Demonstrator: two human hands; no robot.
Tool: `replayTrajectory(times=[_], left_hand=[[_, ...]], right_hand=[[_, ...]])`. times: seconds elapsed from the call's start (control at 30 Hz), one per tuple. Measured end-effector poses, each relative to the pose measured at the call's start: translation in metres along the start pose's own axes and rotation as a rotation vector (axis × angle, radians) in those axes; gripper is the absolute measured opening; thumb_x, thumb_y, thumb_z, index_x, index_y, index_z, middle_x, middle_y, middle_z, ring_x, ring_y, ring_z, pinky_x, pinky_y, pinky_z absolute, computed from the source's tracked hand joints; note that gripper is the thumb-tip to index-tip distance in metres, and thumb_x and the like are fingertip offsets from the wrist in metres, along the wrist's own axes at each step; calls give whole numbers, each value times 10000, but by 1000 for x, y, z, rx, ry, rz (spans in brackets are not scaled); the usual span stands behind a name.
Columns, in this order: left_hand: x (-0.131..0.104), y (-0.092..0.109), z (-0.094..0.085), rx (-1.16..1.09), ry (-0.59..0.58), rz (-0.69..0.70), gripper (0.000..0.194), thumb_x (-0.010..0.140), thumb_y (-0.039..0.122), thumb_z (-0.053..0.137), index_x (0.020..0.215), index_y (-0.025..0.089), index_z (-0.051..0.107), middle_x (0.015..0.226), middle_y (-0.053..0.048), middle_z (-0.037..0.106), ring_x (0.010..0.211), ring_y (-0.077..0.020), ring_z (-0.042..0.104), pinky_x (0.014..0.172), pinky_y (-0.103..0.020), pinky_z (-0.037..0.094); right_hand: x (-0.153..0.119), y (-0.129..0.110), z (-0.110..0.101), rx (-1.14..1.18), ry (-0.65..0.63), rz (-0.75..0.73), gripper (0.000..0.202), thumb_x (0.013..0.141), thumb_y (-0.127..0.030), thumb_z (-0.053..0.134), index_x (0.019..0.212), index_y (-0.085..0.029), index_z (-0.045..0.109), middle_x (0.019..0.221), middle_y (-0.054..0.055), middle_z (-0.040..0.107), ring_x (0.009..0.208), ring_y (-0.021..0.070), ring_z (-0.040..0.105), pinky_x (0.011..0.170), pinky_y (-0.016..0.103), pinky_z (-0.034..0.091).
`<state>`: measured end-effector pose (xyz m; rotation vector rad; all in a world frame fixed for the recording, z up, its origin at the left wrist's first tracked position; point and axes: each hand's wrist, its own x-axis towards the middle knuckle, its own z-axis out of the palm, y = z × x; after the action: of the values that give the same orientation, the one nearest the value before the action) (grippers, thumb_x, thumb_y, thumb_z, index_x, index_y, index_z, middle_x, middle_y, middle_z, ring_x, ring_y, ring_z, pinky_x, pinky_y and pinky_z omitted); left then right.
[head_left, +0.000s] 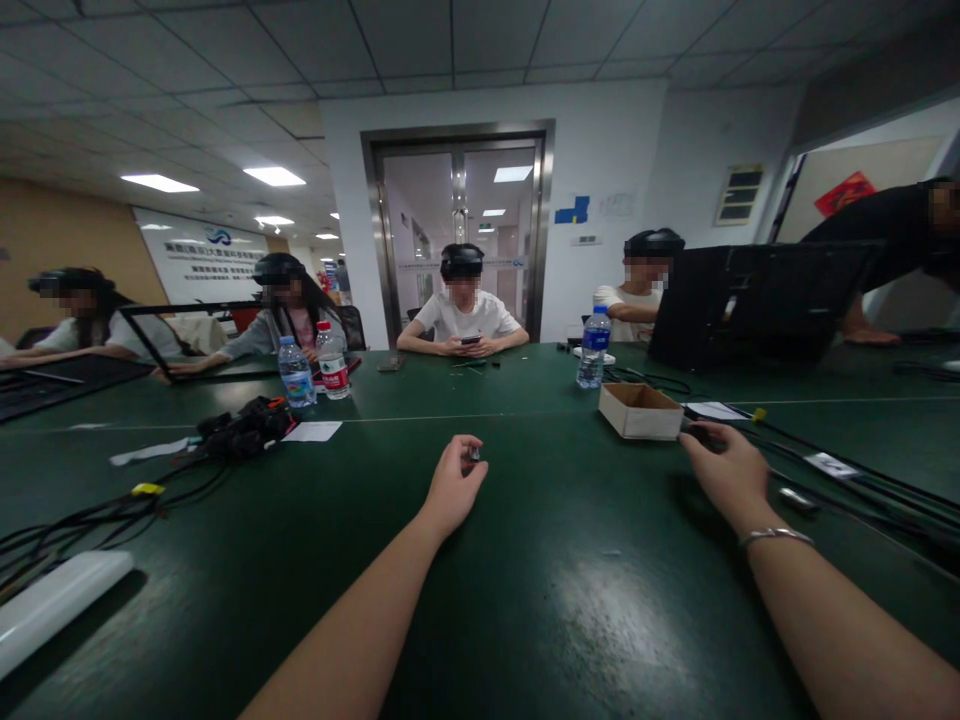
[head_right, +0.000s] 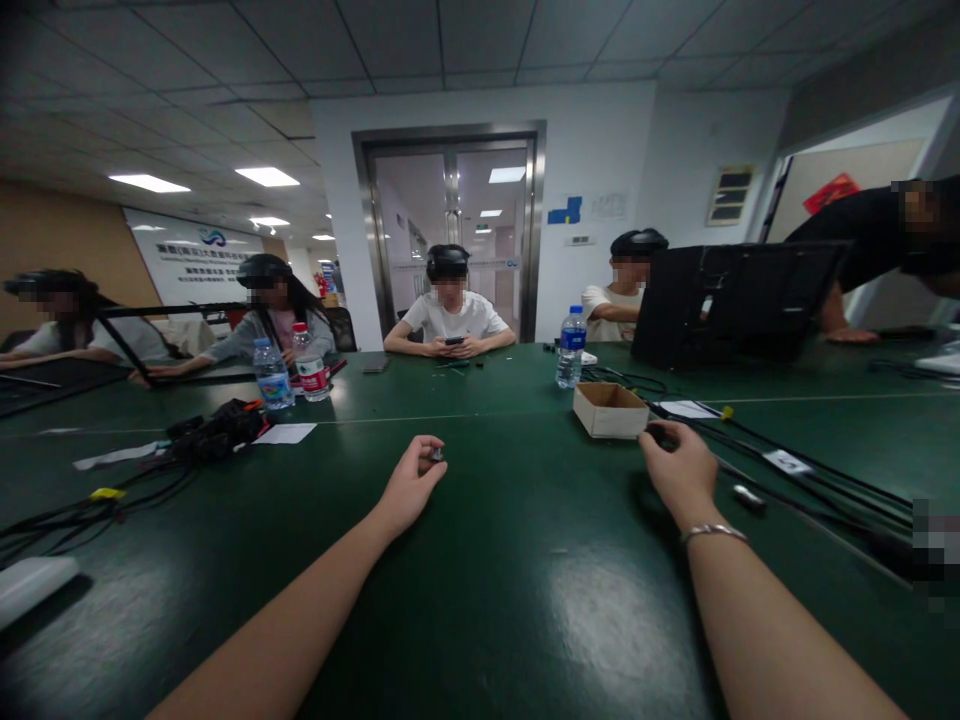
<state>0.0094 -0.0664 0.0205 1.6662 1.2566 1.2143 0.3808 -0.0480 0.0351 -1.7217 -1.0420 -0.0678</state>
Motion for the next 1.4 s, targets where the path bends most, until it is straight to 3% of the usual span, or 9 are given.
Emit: replayTrajectory(times=[0.13, 0.3, 0.37, 0.5, 0.67, 0.87, 1.0, 1.17, 1.4], left_hand=[[3, -6, 0, -24, -8, 3, 243, 835, 342, 513, 1041, 213, 502, 974, -48, 570, 844, -153, 567, 752, -297, 469], [8, -13, 2, -65, -19, 33, 163, 854, 300, 485, 989, 212, 464, 849, -11, 558, 777, -135, 582, 716, -284, 475], [8, -14, 2, -82, 7, 40, 236, 838, 266, 513, 1057, 220, 436, 870, -11, 564, 774, -131, 590, 713, -282, 478], [7, -14, 3, -71, 21, 76, 278, 792, 226, 582, 1050, 201, 483, 949, -40, 603, 850, -142, 599, 797, -299, 474], [5, -10, 2, -23, -5, 95, 205, 785, 204, 584, 989, 189, 583, 991, -61, 642, 904, -167, 600, 838, -320, 473], [6, -8, 3, -32, -59, 99, 188, 779, 208, 588, 955, 171, 642, 961, -60, 672, 884, -164, 620, 849, -303, 478], [7, -12, 5, -72, -110, 98, 192, 786, 232, 581, 961, 181, 640, 951, -52, 670, 868, -161, 621, 834, -299, 476], [7, -18, 6, -109, -48, 88, 285, 762, 250, 631, 1032, 192, 563, 944, -55, 640, 822, -161, 610, 795, -323, 478], [5, -14, 5, -79, -104, 89, 180, 785, 251, 589, 950, 181, 575, 903, -36, 628, 810, -144, 598, 750, -276, 471]], right_hand=[[-14, -25, 15, 81, -64, -71, 326, 649, -320, 588, 914, -147, 667, 868, 107, 658, 770, 228, 612, 730, 370, 490], [-65, -79, 55, 301, -466, -197, 361, 629, -321, 643, 949, -155, 647, 897, 69, 632, 748, 173, 602, 721, 326, 498], [-90, -98, 70, 417, -619, -205, 394, 631, -309, 666, 992, -162, 612, 902, 51, 625, 727, 152, 602, 702, 305, 501], [-126, -117, 84, 493, -804, -292, 279, 663, -265, 656, 920, -166, 616, 897, 36, 624, 782, 151, 591, 728, 293, 487], [-139, -117, 83, 374, -839, -401, 236, 692, -218, 633, 923, -180, 662, 884, 31, 574, 811, 156, 557, 759, 305, 463], [-137, -117, 82, 336, -848, -388, 267, 712, -183, 636, 978, -173, 667, 886, 28, 539, 774, 142, 541, 750, 301, 463], [-137, -118, 82, 334, -843, -387, 272, 719, -168, 635, 990, -165, 660, 903, 34, 544, 775, 143, 542, 752, 304, 466], [-138, -116, 83, 362, -836, -397, 269, 709, -142, 632, 975, -173, 650, 949, 38, 554, 826, 147, 558, 775, 305, 472], [-138, -110, 91, 407, -809, -400, 242, 699, -146, 637, 937, -188, 628, 958, 27, 574, 862, 149, 567, 782, 304, 475]])
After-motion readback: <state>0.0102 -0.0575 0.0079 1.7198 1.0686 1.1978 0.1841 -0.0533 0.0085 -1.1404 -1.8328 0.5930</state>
